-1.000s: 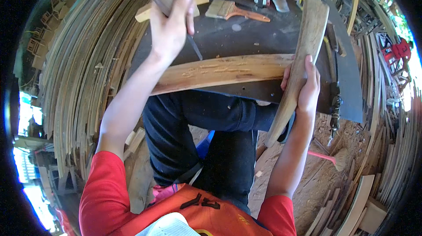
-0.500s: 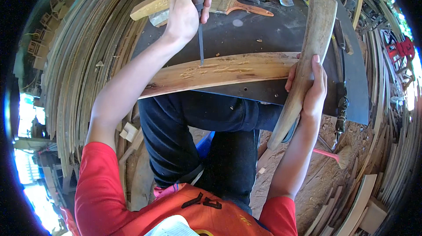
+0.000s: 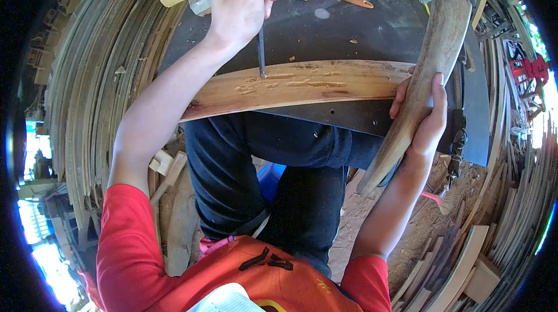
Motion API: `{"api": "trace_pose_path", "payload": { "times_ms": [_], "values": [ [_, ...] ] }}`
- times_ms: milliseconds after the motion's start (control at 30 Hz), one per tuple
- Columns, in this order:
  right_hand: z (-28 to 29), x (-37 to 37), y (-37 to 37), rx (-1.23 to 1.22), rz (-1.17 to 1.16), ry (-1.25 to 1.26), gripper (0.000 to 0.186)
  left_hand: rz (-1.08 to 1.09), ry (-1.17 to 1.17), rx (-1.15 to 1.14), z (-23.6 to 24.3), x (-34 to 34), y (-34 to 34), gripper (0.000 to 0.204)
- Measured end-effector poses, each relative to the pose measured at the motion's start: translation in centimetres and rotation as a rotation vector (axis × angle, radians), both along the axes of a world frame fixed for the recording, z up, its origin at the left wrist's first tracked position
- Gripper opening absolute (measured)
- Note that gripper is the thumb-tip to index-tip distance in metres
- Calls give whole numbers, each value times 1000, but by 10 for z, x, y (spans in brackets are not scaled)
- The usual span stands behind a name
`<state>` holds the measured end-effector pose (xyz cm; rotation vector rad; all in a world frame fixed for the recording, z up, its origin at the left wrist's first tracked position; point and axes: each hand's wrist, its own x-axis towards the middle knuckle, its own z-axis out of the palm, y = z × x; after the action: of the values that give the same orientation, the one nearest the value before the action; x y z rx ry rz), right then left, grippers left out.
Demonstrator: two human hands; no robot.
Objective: Use a mallet and chisel to carve a groove or shape a wooden plank.
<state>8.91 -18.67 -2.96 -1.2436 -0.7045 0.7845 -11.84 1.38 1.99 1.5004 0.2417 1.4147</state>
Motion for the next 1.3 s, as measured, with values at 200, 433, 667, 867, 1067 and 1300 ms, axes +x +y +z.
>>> {"api": "trace_pose_path", "payload": {
  "times_ms": [200,433,667,867,1067,1300],
  "values": [
    [-1,0,2,-2,27,-5,59,-44,-165,94,6,2,14,20],
    [1,0,2,-15,9,-12,59,42,-83,97,-3,3,9,20],
    [1,0,3,-26,-16,-22,56,188,18,72,5,-2,-5,23],
    [-1,1,2,-18,-12,-3,55,222,15,59,8,-2,-10,25],
    [0,-2,4,-15,-22,-9,56,360,113,216,3,-7,-5,24],
    [0,-1,1,-21,-15,-3,59,387,107,294,2,-3,-11,26]
  ]
}}
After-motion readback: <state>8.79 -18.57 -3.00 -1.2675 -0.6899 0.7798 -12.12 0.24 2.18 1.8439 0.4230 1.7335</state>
